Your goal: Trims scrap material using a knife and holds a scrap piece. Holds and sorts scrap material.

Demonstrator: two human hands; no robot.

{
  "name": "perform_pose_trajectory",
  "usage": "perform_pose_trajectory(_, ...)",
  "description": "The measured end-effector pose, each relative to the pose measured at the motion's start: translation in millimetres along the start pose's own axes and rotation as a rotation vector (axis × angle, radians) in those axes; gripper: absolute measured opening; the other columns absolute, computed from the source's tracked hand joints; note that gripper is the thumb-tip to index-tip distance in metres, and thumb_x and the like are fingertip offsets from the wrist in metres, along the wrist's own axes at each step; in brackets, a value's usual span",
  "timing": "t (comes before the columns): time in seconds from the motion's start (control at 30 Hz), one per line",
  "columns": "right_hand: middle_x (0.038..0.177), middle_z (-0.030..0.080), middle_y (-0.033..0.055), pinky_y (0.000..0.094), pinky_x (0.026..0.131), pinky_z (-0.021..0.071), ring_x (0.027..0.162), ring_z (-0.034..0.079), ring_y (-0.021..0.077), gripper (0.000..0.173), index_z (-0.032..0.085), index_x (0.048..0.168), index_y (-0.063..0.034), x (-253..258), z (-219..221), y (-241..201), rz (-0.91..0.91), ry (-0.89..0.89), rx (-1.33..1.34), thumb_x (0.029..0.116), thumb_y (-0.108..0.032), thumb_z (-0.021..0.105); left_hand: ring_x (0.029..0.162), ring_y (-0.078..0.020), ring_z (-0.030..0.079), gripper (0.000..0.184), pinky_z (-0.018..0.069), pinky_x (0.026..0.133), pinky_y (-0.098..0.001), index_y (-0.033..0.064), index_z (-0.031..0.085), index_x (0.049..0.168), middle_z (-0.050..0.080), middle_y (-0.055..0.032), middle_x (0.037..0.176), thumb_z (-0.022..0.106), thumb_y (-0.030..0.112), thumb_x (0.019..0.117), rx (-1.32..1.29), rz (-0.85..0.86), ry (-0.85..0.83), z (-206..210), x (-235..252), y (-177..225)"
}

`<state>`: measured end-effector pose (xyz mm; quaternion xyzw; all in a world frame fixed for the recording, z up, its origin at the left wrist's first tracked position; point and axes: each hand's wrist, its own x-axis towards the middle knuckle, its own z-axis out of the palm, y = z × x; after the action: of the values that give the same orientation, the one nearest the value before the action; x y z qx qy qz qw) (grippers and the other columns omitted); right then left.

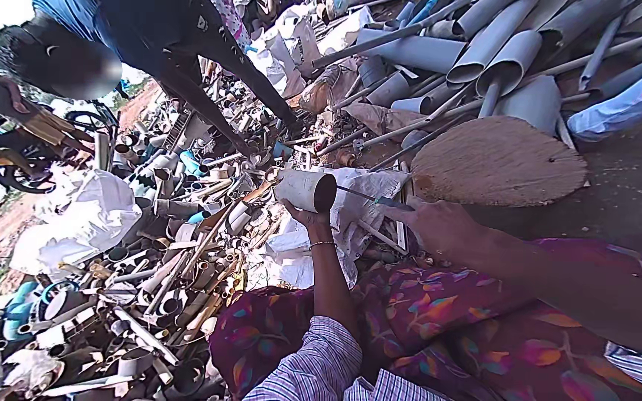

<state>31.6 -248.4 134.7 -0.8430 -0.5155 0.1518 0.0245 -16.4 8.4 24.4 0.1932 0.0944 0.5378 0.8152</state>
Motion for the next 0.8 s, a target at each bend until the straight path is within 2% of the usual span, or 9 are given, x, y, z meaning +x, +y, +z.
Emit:
perform_pose_trajectory(0.07, 0.119, 0.062, 0.0241, 0.0536, 0.079, 0.0533, 0.099, 0.066, 0.0425, 0.068, 0.043, 0.157, -0.0267, 2.6, 2.8, 5.3, -0.033, -0.007, 0.004, 0.0974, -0.001, 0.06, 0.129, -0.0245, 0.057, 0.068, 0.0494, 0.103, -0.0539, 0.0208, 0.045, 0.144, 0.059, -0.0073, 0.137, 0.022, 0.069, 0.1018, 0.003, 0.012, 0.019, 0.9, 0.3, 1.9)
perform_pose_trajectory(0.17, 0.12, 0.066, 0.0222, 0.0547, 0.091, 0.0496, 0.107, 0.065, 0.0406, 0.062, 0.041, 0.158, -0.0279, 0.1, -0.1, 8.4, -0.123, -0.076, 0.106, 0.1019, -0.006, 0.055, 0.125, -0.0239, 0.059, 0.066, 0.0513, 0.101, -0.0515, 0.0191, 0.045, 0.143, 0.06, -0.0072, 0.134, 0.023, 0.067, 0.103, 0.024, 0.04, 0.025, 3.7, -1.5, 3.4)
perform_pose_trajectory(0.3, 0.122, 0.062, 0.0251, 0.0544, 0.078, 0.0531, 0.095, 0.067, 0.0435, 0.072, 0.042, 0.158, -0.0293, 2.4, 2.4, 6.4, -0.023, 0.009, -0.026, 0.0958, 0.001, 0.062, 0.126, -0.0231, 0.058, 0.064, 0.0505, 0.102, -0.0513, 0.0187, 0.045, 0.143, 0.06, -0.0074, 0.135, 0.021, 0.064, 0.1042, 0.055, 0.055, 0.002, 1.7, 0.1, 2.2)
perform_pose_trajectory(0.33, 0.123, 0.063, 0.0247, 0.0544, 0.078, 0.0531, 0.096, 0.067, 0.0433, 0.072, 0.042, 0.158, -0.029, 3.1, 4.2, 8.2, -0.046, 0.007, -0.018, 0.0957, 0.0, 0.063, 0.125, -0.0229, 0.059, 0.064, 0.0511, 0.102, -0.0507, 0.0185, 0.046, 0.142, 0.06, -0.0073, 0.133, 0.021, 0.064, 0.1044, 0.058, 0.053, 0.0, 1.1, -0.1, 2.4)
perform_pose_trajectory(0.4, 0.124, 0.065, 0.0214, 0.0548, 0.088, 0.0517, 0.105, 0.065, 0.041, 0.07, 0.041, 0.158, -0.0313, 3.2, 4.0, 11.8, -0.1, -0.056, 0.052, 0.0972, -0.003, 0.061, 0.123, -0.0234, 0.06, 0.063, 0.052, 0.1, -0.0509, 0.0184, 0.047, 0.141, 0.061, -0.0076, 0.131, 0.022, 0.064, 0.1041, 0.039, 0.048, -0.006, 0.2, 0.7, 2.3)
perform_pose_trajectory(0.43, 0.124, 0.065, 0.021, 0.0553, 0.089, 0.0508, 0.106, 0.065, 0.041, 0.068, 0.041, 0.158, -0.0318, 1.8, 2.0, 10.7, -0.102, -0.075, 0.072, 0.0986, -0.004, 0.06, 0.123, -0.0238, 0.06, 0.063, 0.052, 0.1, -0.0514, 0.0183, 0.047, 0.141, 0.061, -0.0079, 0.131, 0.023, 0.064, 0.1041, 0.034, 0.048, 0.0, 0.5, 0.7, 2.1)
perform_pose_trajectory(0.57, 0.122, 0.062, 0.0266, 0.0549, 0.079, 0.053, 0.096, 0.066, 0.0453, 0.073, 0.04, 0.158, -0.0299, 3.5, 3.1, 6.1, -0.016, -0.008, -0.035, 0.0964, 0.003, 0.06, 0.124, -0.0234, 0.059, 0.064, 0.0514, 0.101, -0.0514, 0.0185, 0.045, 0.142, 0.061, -0.0077, 0.133, 0.022, 0.064, 0.1044, 0.062, 0.055, -0.016, 0.4, -0.4, 0.0)
perform_pose_trajectory(0.67, 0.123, 0.064, 0.0229, 0.0561, 0.087, 0.0509, 0.105, 0.065, 0.0427, 0.07, 0.038, 0.159, -0.0316, 5.3, 1.6, 10.3, -0.08, -0.085, 0.027, 0.0992, -0.003, 0.059, 0.12, -0.023, 0.061, 0.06, 0.053, 0.099, -0.0506, 0.0172, 0.046, 0.14, 0.062, -0.008, 0.129, 0.023, 0.061, 0.1055, 0.074, 0.054, 0.006, 3.1, -0.9, -0.7)
perform_pose_trajectory(0.8, 0.127, 0.06, 0.0263, 0.0557, 0.079, 0.0528, 0.099, 0.065, 0.0459, 0.076, 0.039, 0.159, -0.0315, 5.9, 1.3, 4.5, 0.03, -0.029, -0.058, 0.0952, 0.002, 0.063, 0.122, -0.0231, 0.061, 0.06, 0.0526, 0.1, -0.0498, 0.0176, 0.045, 0.141, 0.061, -0.0078, 0.131, 0.023, 0.06, 0.1059, 0.086, 0.037, -0.008, 3.4, -1.2, -1.3)
